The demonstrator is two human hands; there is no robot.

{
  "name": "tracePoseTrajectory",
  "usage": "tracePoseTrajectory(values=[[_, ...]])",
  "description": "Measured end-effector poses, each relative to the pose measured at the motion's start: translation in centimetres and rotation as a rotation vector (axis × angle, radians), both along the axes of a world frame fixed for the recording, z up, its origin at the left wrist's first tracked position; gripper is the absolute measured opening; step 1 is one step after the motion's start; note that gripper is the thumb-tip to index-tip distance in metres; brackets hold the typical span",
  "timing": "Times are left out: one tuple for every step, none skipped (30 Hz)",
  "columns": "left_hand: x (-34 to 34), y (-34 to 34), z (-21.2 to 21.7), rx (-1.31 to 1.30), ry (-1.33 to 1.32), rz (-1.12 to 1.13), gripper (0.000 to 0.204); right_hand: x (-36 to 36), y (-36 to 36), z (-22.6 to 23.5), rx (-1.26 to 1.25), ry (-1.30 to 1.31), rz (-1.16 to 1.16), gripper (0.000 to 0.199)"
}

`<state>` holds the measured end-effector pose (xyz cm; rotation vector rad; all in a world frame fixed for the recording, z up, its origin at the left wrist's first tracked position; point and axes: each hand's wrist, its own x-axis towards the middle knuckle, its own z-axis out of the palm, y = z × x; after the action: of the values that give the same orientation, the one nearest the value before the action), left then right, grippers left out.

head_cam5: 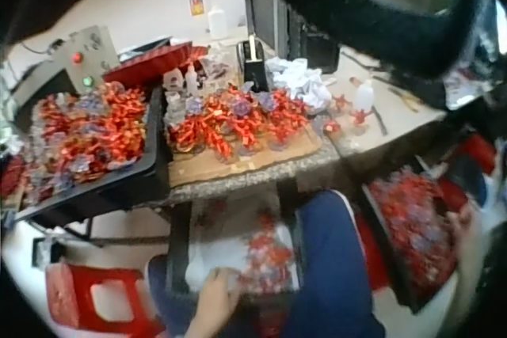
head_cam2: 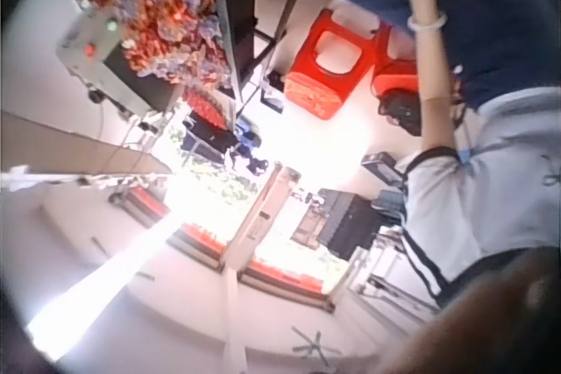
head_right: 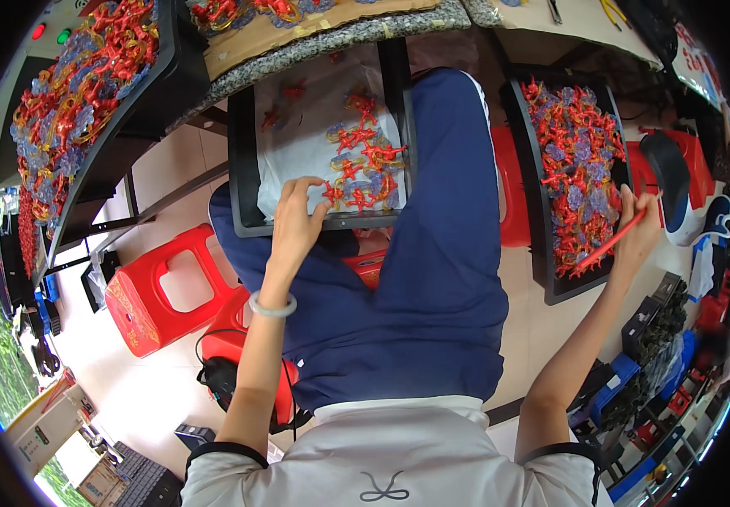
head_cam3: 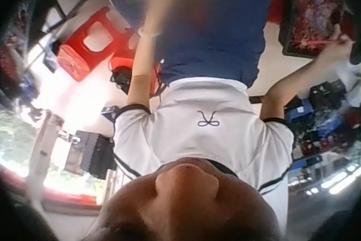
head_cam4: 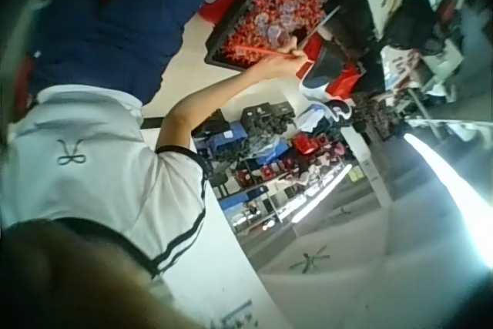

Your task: Apply gold/yellow paint to small red plastic dragon toy figurines using a paintbrush.

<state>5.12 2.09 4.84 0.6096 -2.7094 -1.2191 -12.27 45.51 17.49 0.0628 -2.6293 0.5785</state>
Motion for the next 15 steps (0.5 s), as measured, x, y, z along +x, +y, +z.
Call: tracePoseTrajectory(values=[[-0.6, -0.6, -1.0, -0.091, 0.014, -0.074, 0.044, 0.7, -0.9, -0.3, -0.155, -0.048, -0.071, 0.040], [-1.5, -0.9, -1.8, -0.099, 0.006, -0.066, 0.044, 0.8, -1.3, -0.7, -0.308, -0.096, -0.144, 0.040], [-2.6, -1.0, -2.1, -0.078, -0.069, -0.125, 0.046, 0.4, 0.3, -2.0, -0.262, 0.065, 0.026, 0.039], [-3.7, -0.7, -2.6, -0.055, -0.146, -0.193, 0.049, 0.7, -0.7, -2.1, -0.257, 0.067, 0.020, 0.039], [-4.8, -0.4, -3.0, -0.055, -0.142, -0.196, 0.049, 1.0, -2.1, -2.4, -0.427, 0.053, 0.118, 0.038], [-5.2, -0.7, -3.2, -0.094, -0.224, -0.176, 0.048, 1.5, -4.8, -2.7, -0.610, 0.031, 0.227, 0.037], [-5.5, -0.7, -3.3, -0.130, -0.299, -0.159, 0.048, 2.1, -7.2, -2.4, -0.618, -0.030, 0.241, 0.036], [-5.3, -1.0, -3.4, -0.139, -0.302, -0.146, 0.048, 2.8, -9.9, -2.2, -0.631, -0.097, 0.262, 0.036], [-4.6, -1.8, -3.3, -0.141, -0.321, -0.155, 0.052, 3.8, -12.8, -2.0, -0.634, -0.136, 0.353, 0.036], [-4.0, -2.6, -3.4, -0.145, -0.336, -0.147, 0.055, 4.8, -15.2, -1.7, -0.637, -0.180, 0.379, 0.034], [-3.7, -2.6, -3.9, -0.175, -0.241, -0.131, 0.053, 5.3, -16.4, -1.8, -0.564, -0.170, 0.414, 0.030], [-2.7, -2.7, -4.5, -0.231, -0.158, -0.097, 0.051, 5.7, -17.2, -2.8, -0.627, -0.219, 0.470, 0.018], [-1.5, -3.4, -5.0, -0.254, 0.111, -0.138, 0.049, 6.9, -18.6, -2.8, -0.575, -0.250, 0.433, 0.011], [-1.8, -2.8, -5.6, -0.196, 0.091, -0.024, 0.038, 7.7, -19.1, -2.8, -0.616, -0.314, 0.431, 0.015], [-2.9, -1.5, -2.8, -0.164, 0.108, 0.043, 0.030, 8.0, -19.1, -3.3, -0.659, -0.329, 0.411, 0.016]])
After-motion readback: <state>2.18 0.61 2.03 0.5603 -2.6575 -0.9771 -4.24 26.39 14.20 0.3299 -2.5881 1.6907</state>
